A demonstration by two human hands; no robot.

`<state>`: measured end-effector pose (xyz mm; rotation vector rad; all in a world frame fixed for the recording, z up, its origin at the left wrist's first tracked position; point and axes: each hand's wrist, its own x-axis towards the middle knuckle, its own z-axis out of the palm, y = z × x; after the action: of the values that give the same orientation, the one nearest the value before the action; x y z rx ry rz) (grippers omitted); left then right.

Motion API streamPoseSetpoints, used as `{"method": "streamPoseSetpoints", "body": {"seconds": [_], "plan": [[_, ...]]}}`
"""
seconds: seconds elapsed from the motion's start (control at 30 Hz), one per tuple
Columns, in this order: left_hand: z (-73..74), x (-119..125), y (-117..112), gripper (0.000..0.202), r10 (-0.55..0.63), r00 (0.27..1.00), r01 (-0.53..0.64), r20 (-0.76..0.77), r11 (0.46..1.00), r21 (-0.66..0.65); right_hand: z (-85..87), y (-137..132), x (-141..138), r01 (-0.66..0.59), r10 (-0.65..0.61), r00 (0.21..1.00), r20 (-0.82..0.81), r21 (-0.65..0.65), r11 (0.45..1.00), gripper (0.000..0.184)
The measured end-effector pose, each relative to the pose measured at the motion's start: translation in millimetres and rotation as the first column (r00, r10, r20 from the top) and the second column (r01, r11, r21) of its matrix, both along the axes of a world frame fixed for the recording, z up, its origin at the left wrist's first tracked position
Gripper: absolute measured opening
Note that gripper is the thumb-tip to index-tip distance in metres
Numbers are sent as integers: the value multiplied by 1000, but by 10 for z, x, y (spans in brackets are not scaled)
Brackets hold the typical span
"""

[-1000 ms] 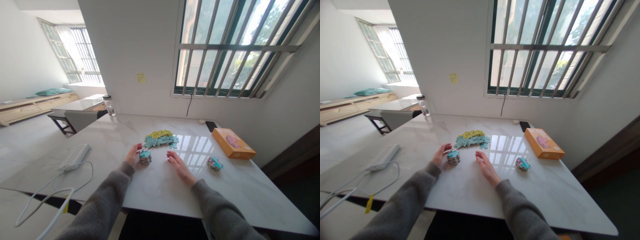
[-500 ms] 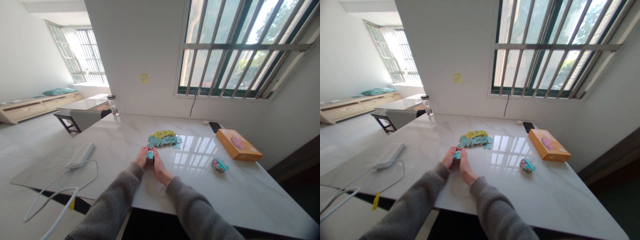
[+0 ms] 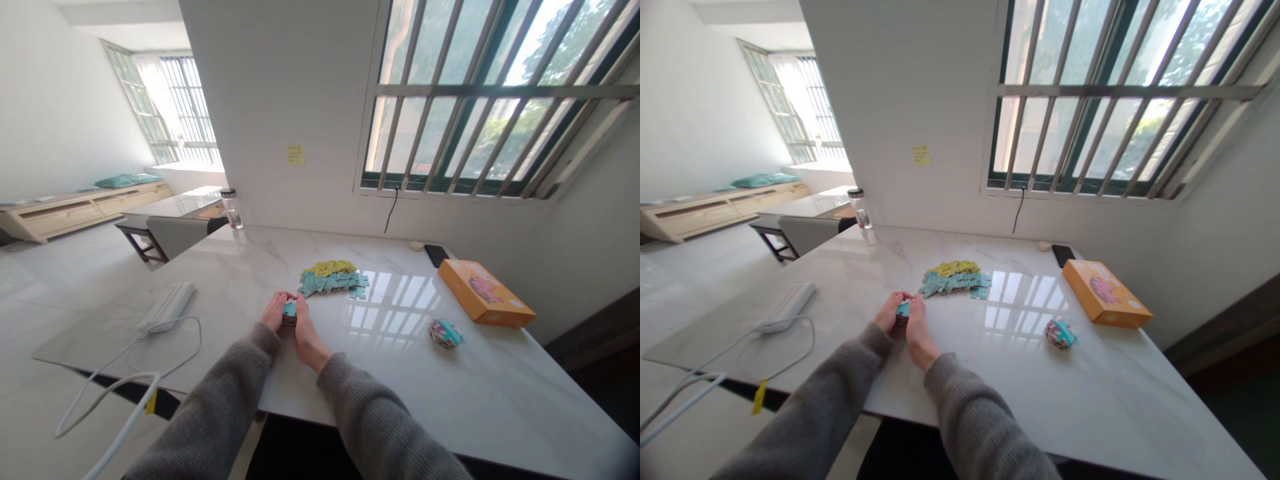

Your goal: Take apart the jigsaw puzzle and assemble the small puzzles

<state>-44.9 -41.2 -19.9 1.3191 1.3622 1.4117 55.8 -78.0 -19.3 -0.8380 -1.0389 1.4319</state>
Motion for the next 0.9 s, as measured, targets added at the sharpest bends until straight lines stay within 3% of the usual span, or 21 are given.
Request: {"method": "streamPoseSetpoints", "body": {"seconds": [0.1,0.23,0.33,0.43,0.63,0.77,0.9], "plan": [[-6,-19,17,49,22,998,-23,56,1000,13,48,-27,112,49,-46,997,54,-49,998,64],[3,-202,-2,52,87,990,-91,107,995,35,122,-83,511,42,-56,960,273,57,997,55],[18,-444,20,51,44,998,-42,47,999,-30,145,-100,910,20,-79,912,404,148,989,49],[64,-634,147,53,-69,992,57,-108,993,-102,127,-80,1262,29,-104,890,444,173,984,41],[255,-649,618,47,-345,830,290,-438,938,-189,113,-16,1528,-8,-58,891,451,144,990,34],[333,-542,919,48,-412,691,384,-594,905,-182,151,69,1479,-116,-25,813,582,203,972,29],[351,-377,1172,72,-440,551,448,-709,873,-193,163,148,1436,-151,-43,767,640,245,958,27]]}}
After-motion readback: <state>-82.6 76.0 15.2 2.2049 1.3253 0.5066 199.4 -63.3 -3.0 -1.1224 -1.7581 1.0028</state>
